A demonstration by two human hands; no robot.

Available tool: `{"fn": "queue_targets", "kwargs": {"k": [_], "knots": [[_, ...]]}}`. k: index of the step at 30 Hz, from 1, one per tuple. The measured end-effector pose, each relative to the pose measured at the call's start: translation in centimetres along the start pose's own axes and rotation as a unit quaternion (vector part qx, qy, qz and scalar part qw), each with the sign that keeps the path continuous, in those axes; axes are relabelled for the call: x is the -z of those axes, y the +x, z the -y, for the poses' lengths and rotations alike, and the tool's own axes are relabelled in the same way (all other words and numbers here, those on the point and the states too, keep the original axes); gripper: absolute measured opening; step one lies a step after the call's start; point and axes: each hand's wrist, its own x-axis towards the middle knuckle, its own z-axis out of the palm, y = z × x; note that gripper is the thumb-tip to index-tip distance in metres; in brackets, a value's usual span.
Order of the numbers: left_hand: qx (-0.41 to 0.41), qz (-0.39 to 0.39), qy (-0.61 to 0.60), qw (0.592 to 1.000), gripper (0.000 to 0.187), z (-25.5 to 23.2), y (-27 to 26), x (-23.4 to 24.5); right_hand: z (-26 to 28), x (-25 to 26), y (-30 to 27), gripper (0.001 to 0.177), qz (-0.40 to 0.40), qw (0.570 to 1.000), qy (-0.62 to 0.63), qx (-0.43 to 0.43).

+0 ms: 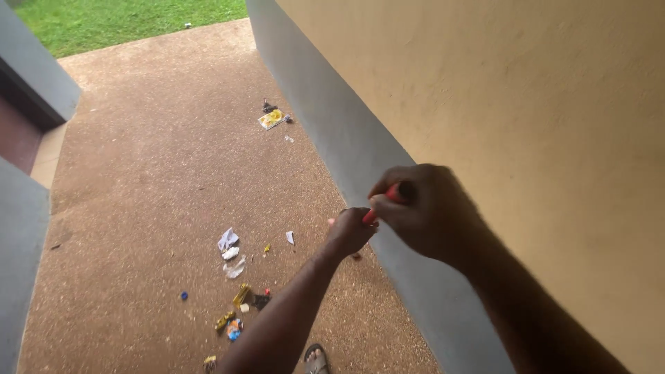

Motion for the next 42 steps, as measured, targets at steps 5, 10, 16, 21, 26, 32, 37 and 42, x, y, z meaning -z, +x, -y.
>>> {"fn": "queue_targets", "kwargs": {"k": [5,10,16,21,26,32,37,42], "knots": [[-0.058,-0.014,-0.057,0.997,0.025,3.6,6.0,-0.6,-1.9,-7.5,7.0,0.014,-0.024,0.999,0.006,0.024],[-0.024,0.085,-0.065,0.994,0.028,5.8,6.8,4.1,-2.3,-10.6,10.6,0.016,0.006,0.998,0.055,-0.012],[-0.032,-0.029,0.069,0.997,0.035,4.5,6.6,9.7,0.7,-8.4,13.9,0.015,-0.019,0.996,0.066,-0.052],[-0.021,-0.071,0.059,0.995,0.018,3.3,5.1,13.4,3.5,-6.0,14.3,0.013,-0.047,0.987,0.131,-0.082],[-0.086,-0.118,-0.013,0.989,0.021,6.0,7.1,12.6,6.6,-6.9,15.7,0.015,-0.071,0.995,0.045,-0.062],[-0.124,-0.063,-0.088,0.986,0.021,12.1,9.7,8.8,8.1,-14.3,17.2,0.015,0.067,0.996,-0.027,-0.052],[-0.09,-0.024,0.046,0.995,0.025,13.4,5.8,12.3,7.6,-14.9,17.7,0.015,0.148,0.984,0.035,-0.093],[0.068,-0.032,-0.012,0.997,0.027,15.4,5.0,15.7,8.0,-15.8,18.5,0.013,0.095,0.992,0.048,-0.066]]}}
